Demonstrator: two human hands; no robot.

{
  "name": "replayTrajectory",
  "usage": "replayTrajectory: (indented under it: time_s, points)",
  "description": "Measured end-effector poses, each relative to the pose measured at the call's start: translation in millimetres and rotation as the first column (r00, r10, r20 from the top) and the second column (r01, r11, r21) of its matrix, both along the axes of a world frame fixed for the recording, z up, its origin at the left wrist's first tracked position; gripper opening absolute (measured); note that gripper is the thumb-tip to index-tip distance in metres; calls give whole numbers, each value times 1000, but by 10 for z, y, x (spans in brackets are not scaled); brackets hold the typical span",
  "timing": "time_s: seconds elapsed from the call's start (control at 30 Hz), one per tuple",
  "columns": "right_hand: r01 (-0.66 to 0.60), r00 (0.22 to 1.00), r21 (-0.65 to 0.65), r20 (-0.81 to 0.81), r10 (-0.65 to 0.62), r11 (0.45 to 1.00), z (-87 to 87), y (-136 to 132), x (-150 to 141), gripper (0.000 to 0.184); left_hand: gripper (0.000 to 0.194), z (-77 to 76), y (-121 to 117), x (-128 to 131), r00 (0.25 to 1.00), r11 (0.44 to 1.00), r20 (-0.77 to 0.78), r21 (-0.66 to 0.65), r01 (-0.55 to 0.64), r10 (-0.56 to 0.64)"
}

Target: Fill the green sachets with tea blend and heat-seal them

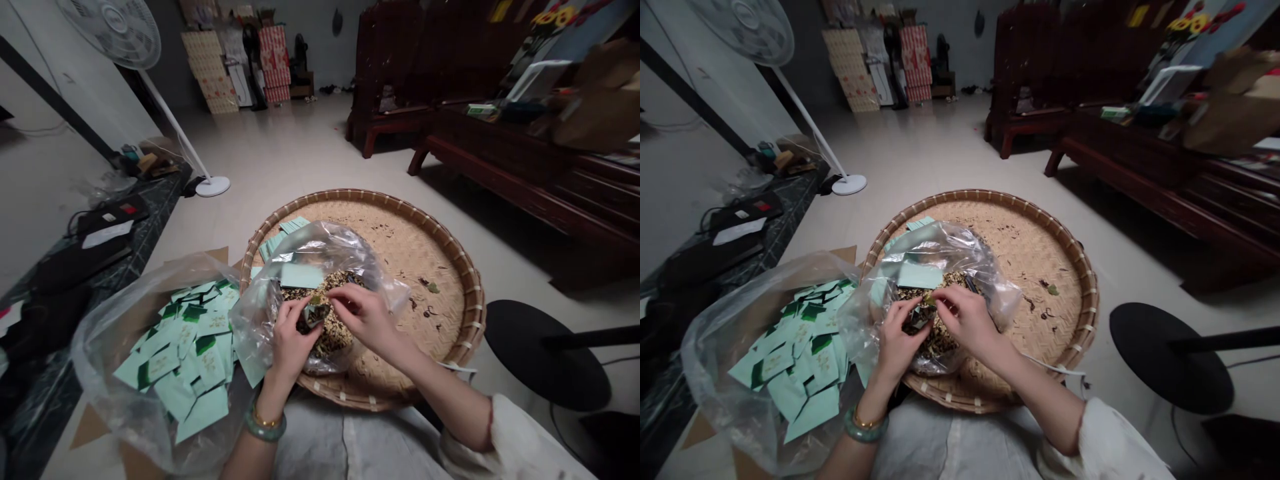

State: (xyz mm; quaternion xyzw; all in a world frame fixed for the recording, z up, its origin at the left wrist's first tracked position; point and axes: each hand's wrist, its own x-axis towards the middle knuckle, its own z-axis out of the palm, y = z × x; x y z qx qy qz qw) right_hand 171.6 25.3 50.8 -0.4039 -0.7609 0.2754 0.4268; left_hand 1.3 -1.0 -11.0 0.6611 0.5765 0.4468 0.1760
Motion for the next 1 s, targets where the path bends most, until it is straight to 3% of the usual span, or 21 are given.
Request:
replayTrajectory:
  time_s: [0.07, 0.17, 0.23, 0.47, 0.63, 0.87, 1.0]
  points:
    - [-35, 999, 129, 25, 32, 991, 19, -50, 0, 19, 42, 0, -8, -10, 1000, 1000, 7, -3, -4, 4]
    - [-194, 953, 223, 274, 129, 955, -15, -90, 4, 18, 44, -2, -6, -15, 999, 1000, 33, -19, 9, -9]
    - [-209, 922, 213, 369, 120, 954, -77, -64, 13, 17, 43, -2, 3, -14, 998, 998, 57, -57, 31, -28]
    - [-194, 915, 97, 378, 144, 976, -263, 117, 93, 11, 48, -23, 74, -67, 952, 961, 295, -228, 159, -88]
    - [-227, 952, 9, 212, 220, 974, -189, 173, 211, 14, 53, -16, 145, -188, 949, 911, 303, -359, 202, -91]
    - [-306, 943, -123, 98, 318, 944, 20, 289, 515, 28, 30, 164, 132, -251, 834, 770, 549, -505, 391, -64]
    - [-195, 981, -148, -27, 193, 970, -36, 296, 493, 27, 38, 215, 89, -142, 771, 777, 634, -509, 369, 49]
